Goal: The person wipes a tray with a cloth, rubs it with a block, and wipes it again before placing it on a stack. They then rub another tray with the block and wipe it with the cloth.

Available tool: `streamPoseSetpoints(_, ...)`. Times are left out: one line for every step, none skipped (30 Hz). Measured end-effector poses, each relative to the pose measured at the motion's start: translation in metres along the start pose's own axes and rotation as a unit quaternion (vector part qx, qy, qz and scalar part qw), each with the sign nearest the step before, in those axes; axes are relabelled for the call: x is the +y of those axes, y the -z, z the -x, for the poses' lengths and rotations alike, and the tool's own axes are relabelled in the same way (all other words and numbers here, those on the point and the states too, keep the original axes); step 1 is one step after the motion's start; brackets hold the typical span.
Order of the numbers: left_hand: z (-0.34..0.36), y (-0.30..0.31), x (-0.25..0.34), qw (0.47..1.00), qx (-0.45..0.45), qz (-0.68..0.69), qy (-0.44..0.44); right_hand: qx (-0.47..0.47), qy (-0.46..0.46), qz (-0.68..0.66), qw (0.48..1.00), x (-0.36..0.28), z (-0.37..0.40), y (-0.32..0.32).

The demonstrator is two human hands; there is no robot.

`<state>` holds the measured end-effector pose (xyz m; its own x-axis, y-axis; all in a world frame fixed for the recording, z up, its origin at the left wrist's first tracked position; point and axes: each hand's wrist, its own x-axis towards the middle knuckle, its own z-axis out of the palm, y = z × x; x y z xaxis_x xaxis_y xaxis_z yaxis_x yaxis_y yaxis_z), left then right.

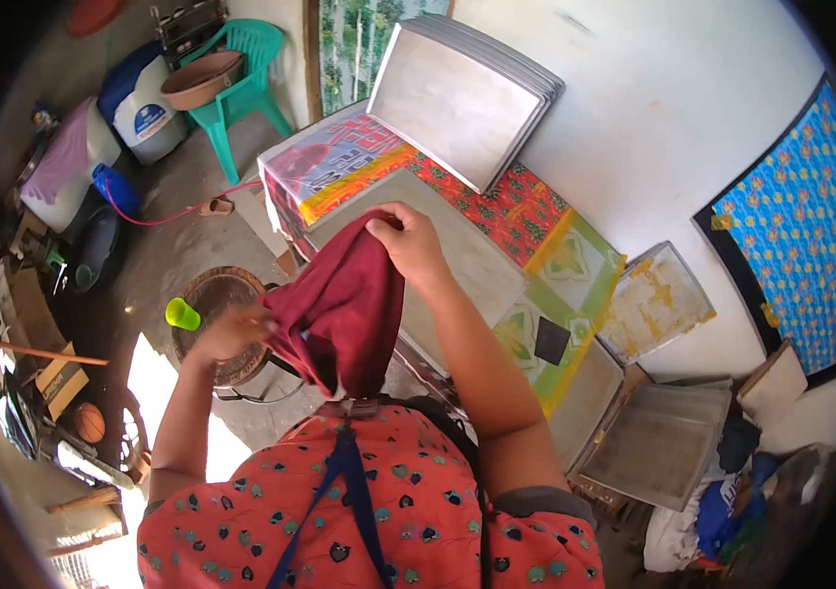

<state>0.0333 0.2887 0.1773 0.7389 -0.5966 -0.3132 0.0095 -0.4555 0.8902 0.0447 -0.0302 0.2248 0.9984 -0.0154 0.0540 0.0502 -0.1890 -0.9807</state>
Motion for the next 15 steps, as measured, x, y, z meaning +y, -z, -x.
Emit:
streamPoseSetpoints(0.002, 0.008, -0.002, 0.985, 0.023, 0.167, -0.029, 0.006, -0.017, 0.02, 1.0, 0.013, 0.001, 0.01)
streamPoseSetpoints(0.004, 0.017, -0.003, 0.941, 0.046, 0.329, -0.056, 0.003, -0.016, 0.096, 0.995, 0.031, 0.004, 0.013)
streamPoseSetpoints(0.005, 0.023, 0.002, 0.87, 0.069, 0.482, -0.08, -0.001, -0.016, 0.17, 0.985, 0.051, 0.011, 0.013)
streamPoseSetpoints(0.01, 0.025, 0.021, 0.841, 0.075, 0.525, -0.107, -0.006, -0.015, 0.244, 0.97, 0.061, 0.017, 0.01)
streamPoseSetpoints(0.018, 0.023, 0.051, 0.809, 0.081, 0.566, -0.134, -0.055, -0.061, 0.159, 0.984, 0.065, 0.022, 0.001)
streamPoseSetpoints(0.026, 0.021, 0.078, 0.774, 0.087, 0.607, -0.157, -0.113, -0.036, 0.124, 0.985, 0.055, 0.031, -0.01)
streamPoseSetpoints(0.028, 0.02, 0.099, 0.776, 0.082, 0.596, -0.192, -0.17, -0.012, 0.088, 0.981, 0.04, 0.042, -0.023)
streamPoseSetpoints(0.028, 0.019, 0.121, 0.775, 0.077, 0.585, -0.226, -0.222, 0.005, 0.049, 0.974, 0.035, 0.048, -0.039)
streamPoseSetpoints(0.029, 0.016, 0.145, 0.771, 0.03, 0.58, -0.263, -0.301, -0.056, 0.017, 0.952, 0.036, 0.05, -0.058)
streamPoseSetpoints(0.029, 0.014, 0.17, 0.763, -0.018, 0.573, -0.3, -0.373, -0.12, -0.005, 0.92, 0.037, 0.051, -0.076)
streamPoseSetpoints(0.032, 0.012, 0.196, 0.762, -0.043, 0.553, -0.334, -0.408, -0.149, 0.008, 0.901, 0.045, 0.053, -0.097)
streamPoseSetpoints(0.034, 0.016, 0.219, 0.76, -0.067, 0.532, -0.368, -0.442, -0.175, 0.024, 0.879, 0.054, 0.055, -0.119)
streamPoseSetpoints(0.032, 0.031, 0.235, 0.739, -0.144, 0.49, -0.439, -0.438, -0.137, 0.021, 0.888, 0.06, 0.058, -0.128)
streamPoseSetpoints(0.028, 0.051, 0.251, 0.71, -0.217, 0.442, -0.504, -0.433, -0.099, 0.019, 0.896, 0.065, 0.061, -0.138)
streamPoseSetpoints(0.029, 0.065, 0.264, 0.695, -0.22, 0.428, -0.534, -0.448, -0.107, -0.031, 0.887, 0.064, 0.061, -0.143)
